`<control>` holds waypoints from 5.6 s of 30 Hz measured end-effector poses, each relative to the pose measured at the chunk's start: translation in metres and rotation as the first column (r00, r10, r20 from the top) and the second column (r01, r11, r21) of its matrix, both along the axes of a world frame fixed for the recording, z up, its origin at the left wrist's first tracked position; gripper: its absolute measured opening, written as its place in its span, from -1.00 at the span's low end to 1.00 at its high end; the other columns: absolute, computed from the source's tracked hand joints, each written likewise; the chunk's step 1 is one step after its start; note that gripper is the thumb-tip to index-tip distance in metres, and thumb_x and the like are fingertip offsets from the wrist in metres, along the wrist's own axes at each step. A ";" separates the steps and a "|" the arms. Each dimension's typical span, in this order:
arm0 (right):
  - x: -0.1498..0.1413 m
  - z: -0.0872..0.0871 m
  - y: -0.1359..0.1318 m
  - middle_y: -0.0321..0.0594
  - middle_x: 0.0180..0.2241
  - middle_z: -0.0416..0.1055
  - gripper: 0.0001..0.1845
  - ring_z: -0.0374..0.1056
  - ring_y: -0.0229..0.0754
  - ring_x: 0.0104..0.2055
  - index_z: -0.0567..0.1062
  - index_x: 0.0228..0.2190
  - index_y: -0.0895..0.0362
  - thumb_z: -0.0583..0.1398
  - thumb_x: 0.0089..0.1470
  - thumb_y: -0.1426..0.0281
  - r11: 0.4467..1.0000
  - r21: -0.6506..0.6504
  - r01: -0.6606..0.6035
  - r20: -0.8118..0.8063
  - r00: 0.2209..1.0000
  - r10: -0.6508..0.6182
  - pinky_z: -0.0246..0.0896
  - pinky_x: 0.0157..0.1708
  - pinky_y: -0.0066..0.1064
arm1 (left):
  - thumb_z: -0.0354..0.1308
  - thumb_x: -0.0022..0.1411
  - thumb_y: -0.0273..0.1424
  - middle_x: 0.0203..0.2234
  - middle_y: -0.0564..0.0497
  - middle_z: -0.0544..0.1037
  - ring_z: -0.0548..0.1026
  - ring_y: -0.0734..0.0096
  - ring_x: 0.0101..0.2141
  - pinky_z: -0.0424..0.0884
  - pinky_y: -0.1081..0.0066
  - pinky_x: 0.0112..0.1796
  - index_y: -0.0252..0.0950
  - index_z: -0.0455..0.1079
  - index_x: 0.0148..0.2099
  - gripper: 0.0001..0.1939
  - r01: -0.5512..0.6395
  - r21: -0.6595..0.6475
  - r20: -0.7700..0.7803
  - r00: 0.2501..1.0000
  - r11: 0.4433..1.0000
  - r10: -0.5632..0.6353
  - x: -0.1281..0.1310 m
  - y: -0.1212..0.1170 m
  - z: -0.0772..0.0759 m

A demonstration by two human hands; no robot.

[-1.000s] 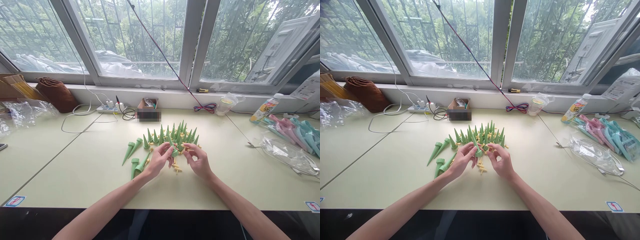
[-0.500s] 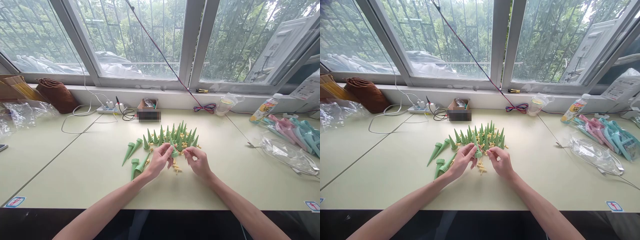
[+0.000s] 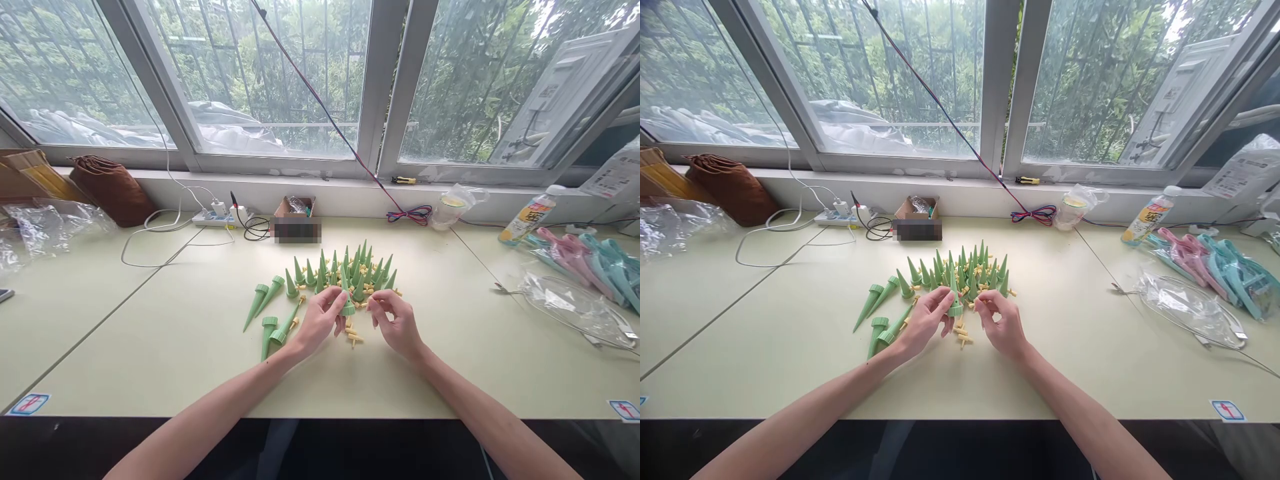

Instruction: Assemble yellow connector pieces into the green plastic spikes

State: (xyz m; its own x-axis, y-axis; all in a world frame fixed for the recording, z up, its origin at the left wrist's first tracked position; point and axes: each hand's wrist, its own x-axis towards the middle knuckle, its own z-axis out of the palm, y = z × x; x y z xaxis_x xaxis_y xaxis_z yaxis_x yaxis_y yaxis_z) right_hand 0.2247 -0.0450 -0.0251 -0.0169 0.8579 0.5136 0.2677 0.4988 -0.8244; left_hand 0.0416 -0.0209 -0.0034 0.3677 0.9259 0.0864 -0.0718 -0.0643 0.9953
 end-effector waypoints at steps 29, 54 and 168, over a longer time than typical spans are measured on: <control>-0.001 -0.004 0.000 -0.27 -0.41 0.40 -0.89 0.28 -0.32 -0.54 0.43 -0.32 0.10 0.16 0.27 0.35 0.996 0.074 -0.047 0.073 0.996 0.042 0.31 -0.52 -0.44 | 0.15 0.31 -0.14 -0.62 0.19 0.30 0.33 0.56 -0.65 0.23 0.57 -0.64 -0.25 0.22 -0.24 -0.70 0.058 0.036 -0.100 0.994 0.998 -0.054 0.002 -0.010 -0.006; -0.003 -0.006 0.000 -0.29 -0.44 0.33 -0.86 0.25 -0.31 -0.53 0.41 -0.34 0.11 0.14 0.28 0.35 0.998 0.016 -0.054 0.072 0.996 0.053 0.25 -0.50 -0.44 | 0.11 0.35 -0.16 -0.65 0.23 0.21 0.31 0.57 -0.65 0.22 0.58 -0.64 -0.23 0.11 -0.27 -0.69 0.117 0.045 -0.084 0.990 0.992 -0.113 0.001 -0.011 -0.008; 0.000 -0.005 0.002 -0.18 -0.33 0.50 -0.80 0.31 -0.25 -0.45 0.51 -0.12 0.12 0.14 0.26 0.38 0.988 -0.013 -0.155 0.197 0.968 0.155 0.30 -0.48 -0.42 | 0.22 0.25 -0.14 -0.42 0.11 0.40 0.16 0.78 -0.73 0.10 0.61 -0.72 -0.30 0.29 -0.21 -0.68 0.036 -0.017 -0.012 0.999 0.999 -0.037 -0.005 -0.004 0.002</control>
State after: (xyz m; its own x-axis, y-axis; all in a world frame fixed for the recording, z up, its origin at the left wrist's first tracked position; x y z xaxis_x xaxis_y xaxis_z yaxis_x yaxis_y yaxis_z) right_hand 0.2249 -0.0432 -0.0297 -0.2505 0.8355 0.4891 0.3441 0.5491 -0.7616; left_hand 0.0370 -0.0250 -0.0016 0.4023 0.9131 0.0668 -0.0620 -0.0456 0.9970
